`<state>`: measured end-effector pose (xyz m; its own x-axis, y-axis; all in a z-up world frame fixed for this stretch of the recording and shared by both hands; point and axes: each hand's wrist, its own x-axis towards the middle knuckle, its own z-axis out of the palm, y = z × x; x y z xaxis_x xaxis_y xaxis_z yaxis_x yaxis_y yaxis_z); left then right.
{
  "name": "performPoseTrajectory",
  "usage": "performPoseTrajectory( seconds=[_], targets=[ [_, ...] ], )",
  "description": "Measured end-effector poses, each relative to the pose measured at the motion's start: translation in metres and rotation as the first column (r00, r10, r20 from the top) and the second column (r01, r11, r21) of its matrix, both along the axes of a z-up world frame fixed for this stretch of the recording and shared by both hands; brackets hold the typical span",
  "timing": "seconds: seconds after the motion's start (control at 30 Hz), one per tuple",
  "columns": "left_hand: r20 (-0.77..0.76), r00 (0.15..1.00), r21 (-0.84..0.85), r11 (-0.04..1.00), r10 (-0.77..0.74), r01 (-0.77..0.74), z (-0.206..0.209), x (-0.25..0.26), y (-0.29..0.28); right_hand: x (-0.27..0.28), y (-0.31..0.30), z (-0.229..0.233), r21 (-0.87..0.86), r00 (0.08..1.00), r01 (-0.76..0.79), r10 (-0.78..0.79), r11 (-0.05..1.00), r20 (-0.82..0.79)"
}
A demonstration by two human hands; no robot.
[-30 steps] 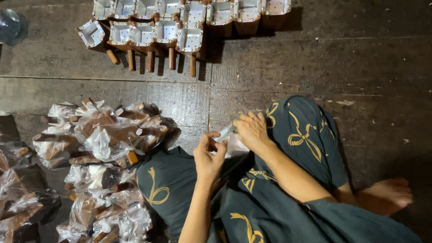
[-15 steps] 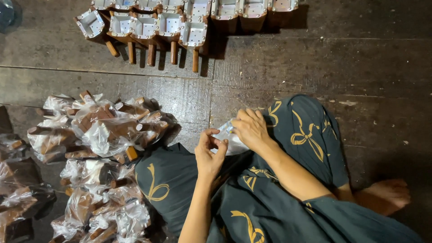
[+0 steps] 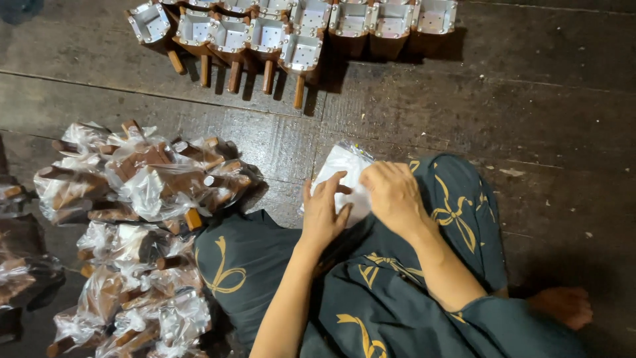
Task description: The person packages components by placing them into plastic bags, sealing the bags by hand, and then placing them into larger white pouches.
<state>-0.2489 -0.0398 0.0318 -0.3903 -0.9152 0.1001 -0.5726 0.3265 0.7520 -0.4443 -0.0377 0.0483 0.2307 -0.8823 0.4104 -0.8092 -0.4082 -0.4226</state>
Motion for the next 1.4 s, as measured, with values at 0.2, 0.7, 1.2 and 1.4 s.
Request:
performPoseTrajectory(
  seconds=[0.2,0.7,1.2,1.4],
  targets=[
    [0.239,0.969,0.005,0.998,0.064,-0.067,-0.058,0.012,0.004,-0.03,-0.034,-0.068,0.435,0.933,0.253,-0.336,0.864,0.127],
    [0.369,0.929,0.142,0.987,0.019,-0.077,-0.084,0.013,0.011,-0.007,-0.088,-0.079,0.697,0.981,0.189,-0.165,0.691,-0.102],
    [0.415,0.91,0.191,0.978,-0.007,-0.08,-0.066,0.008,0.006,0.017,-0.083,-0.101,0.671,0.955,0.253,-0.067,0.697,-0.289],
    [0.451,0.89,0.243,0.968,-0.062,-0.056,-0.073,0.011,0.009,0.004,-0.081,-0.103,0.469,0.92,0.374,-0.254,0.801,-0.3]
  ],
)
